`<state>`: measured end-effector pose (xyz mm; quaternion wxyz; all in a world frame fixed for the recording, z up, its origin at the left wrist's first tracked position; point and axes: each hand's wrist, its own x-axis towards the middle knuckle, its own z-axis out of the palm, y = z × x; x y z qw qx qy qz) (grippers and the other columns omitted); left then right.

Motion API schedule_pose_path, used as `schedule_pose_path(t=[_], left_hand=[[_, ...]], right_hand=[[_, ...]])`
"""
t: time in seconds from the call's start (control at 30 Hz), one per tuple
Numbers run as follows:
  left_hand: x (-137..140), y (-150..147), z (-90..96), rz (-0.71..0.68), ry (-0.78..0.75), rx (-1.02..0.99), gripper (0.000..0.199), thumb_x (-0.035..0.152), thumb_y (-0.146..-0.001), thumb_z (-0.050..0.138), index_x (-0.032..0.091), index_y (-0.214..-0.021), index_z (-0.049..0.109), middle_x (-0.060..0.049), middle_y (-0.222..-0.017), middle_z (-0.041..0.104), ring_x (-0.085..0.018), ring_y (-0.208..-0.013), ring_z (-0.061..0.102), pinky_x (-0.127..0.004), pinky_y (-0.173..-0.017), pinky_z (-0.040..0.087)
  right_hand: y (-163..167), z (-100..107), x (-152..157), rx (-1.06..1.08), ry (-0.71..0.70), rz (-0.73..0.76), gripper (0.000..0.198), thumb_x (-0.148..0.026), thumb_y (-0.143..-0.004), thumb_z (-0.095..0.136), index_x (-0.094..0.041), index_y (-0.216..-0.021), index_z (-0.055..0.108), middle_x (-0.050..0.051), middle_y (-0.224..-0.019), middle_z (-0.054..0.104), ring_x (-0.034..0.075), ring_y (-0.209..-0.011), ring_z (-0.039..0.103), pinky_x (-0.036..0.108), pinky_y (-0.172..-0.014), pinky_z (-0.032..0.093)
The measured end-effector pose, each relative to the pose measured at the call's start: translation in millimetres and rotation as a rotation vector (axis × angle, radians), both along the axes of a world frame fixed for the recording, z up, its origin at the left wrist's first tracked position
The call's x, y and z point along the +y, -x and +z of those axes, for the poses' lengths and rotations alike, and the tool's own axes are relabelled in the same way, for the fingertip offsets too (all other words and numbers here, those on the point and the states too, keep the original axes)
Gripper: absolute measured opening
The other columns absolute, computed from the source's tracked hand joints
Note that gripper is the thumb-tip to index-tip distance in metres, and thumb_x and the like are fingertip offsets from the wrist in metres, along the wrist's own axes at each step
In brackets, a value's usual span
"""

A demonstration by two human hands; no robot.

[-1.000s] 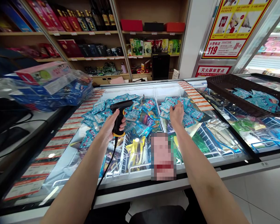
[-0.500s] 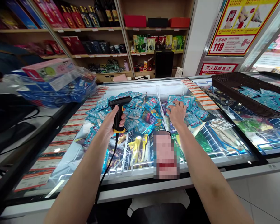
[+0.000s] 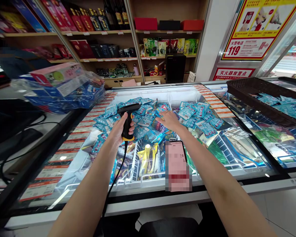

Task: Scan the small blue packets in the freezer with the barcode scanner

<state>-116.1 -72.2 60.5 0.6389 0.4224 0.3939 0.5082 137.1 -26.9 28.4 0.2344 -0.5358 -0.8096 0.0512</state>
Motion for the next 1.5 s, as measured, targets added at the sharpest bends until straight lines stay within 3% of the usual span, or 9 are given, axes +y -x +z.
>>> schedule_pose_path(t=[0.17,0.33,0.47,0.6,0.77,0.9,1.07,1.5], left_hand=[[0,-2,-0.5,-0.005,-0.01,0.022,0.048,0.06,-0.077,0.065,0.018,-0.097,0.055,0.003,-0.064,0.05,-0.005,-0.045,0.043,-0.017,-0.038,0.032],[0,-3,0.3,0.007,0.004,0.038,0.05,0.061,-0.074,0.068,0.018,-0.096,0.055,0.003,-0.064,0.051,-0.005,-0.045,0.045,-0.017,-0.038,0.032],[0,-4,0.6,0.001,0.009,0.041,0.05,0.062,-0.074,0.067,0.018,-0.096,0.054,0.004,-0.064,0.05,-0.005,-0.045,0.044,-0.017,-0.037,0.032],[-2,-6,2.5,-0.019,0.011,0.05,0.049,0.061,-0.074,0.067,0.018,-0.092,0.054,0.003,-0.065,0.05,-0.005,-0.045,0.044,-0.017,-0.037,0.033],[-8,-12,7.2,-0.122,0.028,0.052,0.045,0.058,-0.077,0.066,0.017,-0.091,0.055,0.002,-0.065,0.051,-0.005,-0.045,0.044,-0.017,-0.037,0.032],[-13,-18,9.1,-0.184,0.073,0.098,0.044,0.057,-0.077,0.067,0.017,-0.079,0.05,0.001,-0.065,0.052,-0.006,-0.044,0.045,-0.018,-0.036,0.033],[-16,-23,10.2,-0.218,0.089,0.124,0.044,0.057,-0.078,0.066,0.017,-0.075,0.049,0.001,-0.063,0.051,-0.006,-0.044,0.045,-0.018,-0.036,0.033],[-22,-36,4.2,-0.303,0.015,0.154,0.04,0.054,-0.081,0.064,0.017,-0.079,0.05,-0.001,-0.066,0.052,-0.007,-0.046,0.046,-0.018,-0.037,0.031]], right_hand=[[30,9,8,-0.115,0.06,-0.068,0.068,-0.072,-0.089,0.036,-0.021,-0.124,0.066,0.017,-0.125,0.06,0.037,-0.125,0.046,0.053,-0.098,0.04],[36,3,20,-0.056,0.057,-0.068,0.073,-0.071,-0.067,0.069,-0.02,-0.119,0.068,0.017,-0.121,0.061,0.037,-0.122,0.048,0.049,-0.097,0.042],[15,-5,28,0.157,0.114,-0.107,0.063,-0.053,-0.063,0.08,-0.015,-0.111,0.067,0.011,-0.11,0.067,0.028,-0.103,0.062,0.039,-0.089,0.049],[-12,-8,21,0.39,0.172,-0.211,0.03,-0.042,-0.073,0.074,-0.016,-0.087,0.066,0.006,-0.083,0.07,0.023,-0.078,0.067,0.036,-0.074,0.053],[-39,-18,1,0.806,0.147,-0.275,0.031,-0.045,-0.077,0.067,-0.019,-0.093,0.06,0.004,-0.073,0.067,0.022,-0.061,0.067,0.033,-0.051,0.053],[-54,-24,-3,0.935,0.074,-0.328,0.041,-0.051,-0.077,0.065,-0.02,-0.103,0.058,0.007,-0.077,0.069,0.026,-0.065,0.068,0.041,-0.054,0.058],[-61,-24,-2,0.999,0.088,-0.358,0.054,-0.056,-0.08,0.061,-0.018,-0.117,0.055,0.011,-0.08,0.07,0.03,-0.071,0.07,0.05,-0.064,0.059],[-58,-30,1,1.031,0.076,-0.335,0.037,-0.043,-0.078,0.065,-0.019,-0.106,0.058,0.005,-0.071,0.069,0.026,-0.067,0.07,0.046,-0.067,0.06]])
